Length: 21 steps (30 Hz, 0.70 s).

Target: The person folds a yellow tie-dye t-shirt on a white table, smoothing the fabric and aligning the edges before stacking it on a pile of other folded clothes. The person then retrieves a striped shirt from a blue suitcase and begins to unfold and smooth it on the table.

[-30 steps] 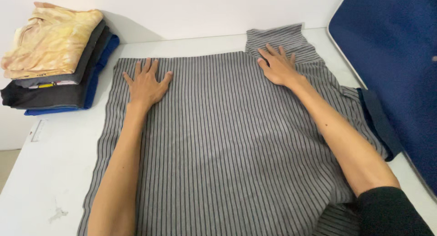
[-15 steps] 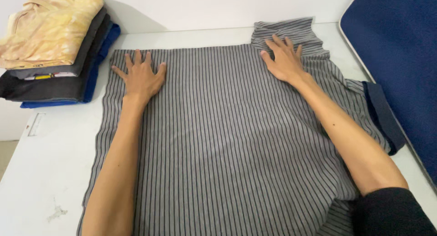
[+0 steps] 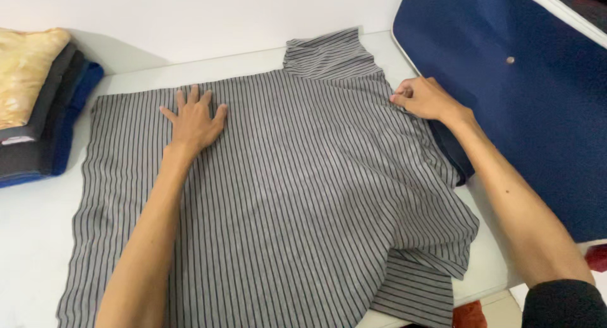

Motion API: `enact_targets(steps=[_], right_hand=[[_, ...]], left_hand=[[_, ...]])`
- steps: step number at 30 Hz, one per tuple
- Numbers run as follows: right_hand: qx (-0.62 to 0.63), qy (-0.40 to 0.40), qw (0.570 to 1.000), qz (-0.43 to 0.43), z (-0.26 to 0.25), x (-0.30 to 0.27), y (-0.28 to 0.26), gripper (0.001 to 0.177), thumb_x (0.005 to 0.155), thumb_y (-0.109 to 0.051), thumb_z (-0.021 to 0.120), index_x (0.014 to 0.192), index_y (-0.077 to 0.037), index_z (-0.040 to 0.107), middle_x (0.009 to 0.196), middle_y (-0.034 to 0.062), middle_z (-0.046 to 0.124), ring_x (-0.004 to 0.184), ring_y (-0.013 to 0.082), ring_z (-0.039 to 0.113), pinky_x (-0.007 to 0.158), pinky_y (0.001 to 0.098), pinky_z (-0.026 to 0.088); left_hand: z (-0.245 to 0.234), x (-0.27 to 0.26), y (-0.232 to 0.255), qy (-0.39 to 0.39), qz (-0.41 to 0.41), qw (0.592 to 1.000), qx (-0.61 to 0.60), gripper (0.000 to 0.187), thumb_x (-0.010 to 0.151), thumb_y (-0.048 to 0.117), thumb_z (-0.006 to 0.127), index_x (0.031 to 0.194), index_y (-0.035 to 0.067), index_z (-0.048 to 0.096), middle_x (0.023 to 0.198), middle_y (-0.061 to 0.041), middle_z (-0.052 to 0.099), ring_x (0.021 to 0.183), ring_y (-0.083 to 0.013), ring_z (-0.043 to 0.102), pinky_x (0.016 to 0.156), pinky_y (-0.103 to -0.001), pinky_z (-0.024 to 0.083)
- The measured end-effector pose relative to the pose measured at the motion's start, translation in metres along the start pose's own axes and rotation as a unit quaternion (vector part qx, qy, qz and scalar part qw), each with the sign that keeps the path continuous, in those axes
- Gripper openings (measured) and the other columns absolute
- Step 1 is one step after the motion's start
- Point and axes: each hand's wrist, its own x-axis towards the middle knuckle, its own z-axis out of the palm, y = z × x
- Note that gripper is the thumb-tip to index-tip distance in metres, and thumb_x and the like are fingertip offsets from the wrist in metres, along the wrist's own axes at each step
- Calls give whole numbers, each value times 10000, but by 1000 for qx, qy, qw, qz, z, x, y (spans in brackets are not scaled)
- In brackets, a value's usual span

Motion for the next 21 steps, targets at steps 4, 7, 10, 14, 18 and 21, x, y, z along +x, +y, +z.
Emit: enact_targets(steps=[4, 7, 10, 14, 18, 21], right_hand=[[56, 73, 995, 33, 15, 9, 17, 339, 941, -293, 683, 1068, 18, 729, 939, 179, 761, 884, 280, 734, 822, 402, 557], [79, 128, 987, 58, 22, 18, 28, 318, 936, -256, 688, 1052, 40, 708, 932, 182, 745, 875, 269, 717, 815, 392, 549], [145, 175, 972, 52, 34, 32, 36, 337, 903, -239, 701, 1078, 49, 683, 968, 170, 743, 904, 262, 713, 820, 378, 553], [288, 101, 945, 122, 32, 60, 46, 491, 903, -251, 712, 1276, 53, 616, 1127, 355, 643, 1037, 505, 550, 795, 597, 396], [261, -8, 948, 182, 21, 79, 35, 648, 964, -338, 697, 1367, 140, 530, 1238, 402, 585, 1147, 496, 539, 910, 553, 402], [183, -35, 949, 256, 18, 86, 18, 658, 968, -350, 698, 1373, 142, 532, 1263, 359, 607, 1173, 426, 596, 961, 476, 463]], left_hand=[[11, 7, 24, -15, -2, 1000, -20, 673, 985, 525, 469, 1512, 106, 464, 1643, -170, 299, 1535, -448, 121, 1128, -790, -34], [10, 2, 24, -9, 1, 1000, -8, 692, 982, 541, 431, 1531, 122, 435, 1639, -153, 301, 1531, -421, 125, 1137, -766, -47], [10, 0, 21, 0, 8, 1000, -4, 713, 982, 567, 404, 1541, 124, 416, 1637, -138, 307, 1535, -397, 136, 1154, -735, -38], [15, -2, 18, 10, 15, 1000, -4, 706, 995, 552, 402, 1543, 107, 417, 1644, -142, 312, 1540, -401, 143, 1158, -734, -40], [15, 0, 18, 14, 13, 1000, 1, 709, 993, 552, 405, 1540, 100, 416, 1633, -148, 318, 1535, -406, 148, 1146, -746, -42], [16, -1, 17, 20, 17, 1000, -5, 705, 989, 537, 417, 1538, 94, 425, 1636, -150, 323, 1532, -407, 161, 1145, -750, -36]])
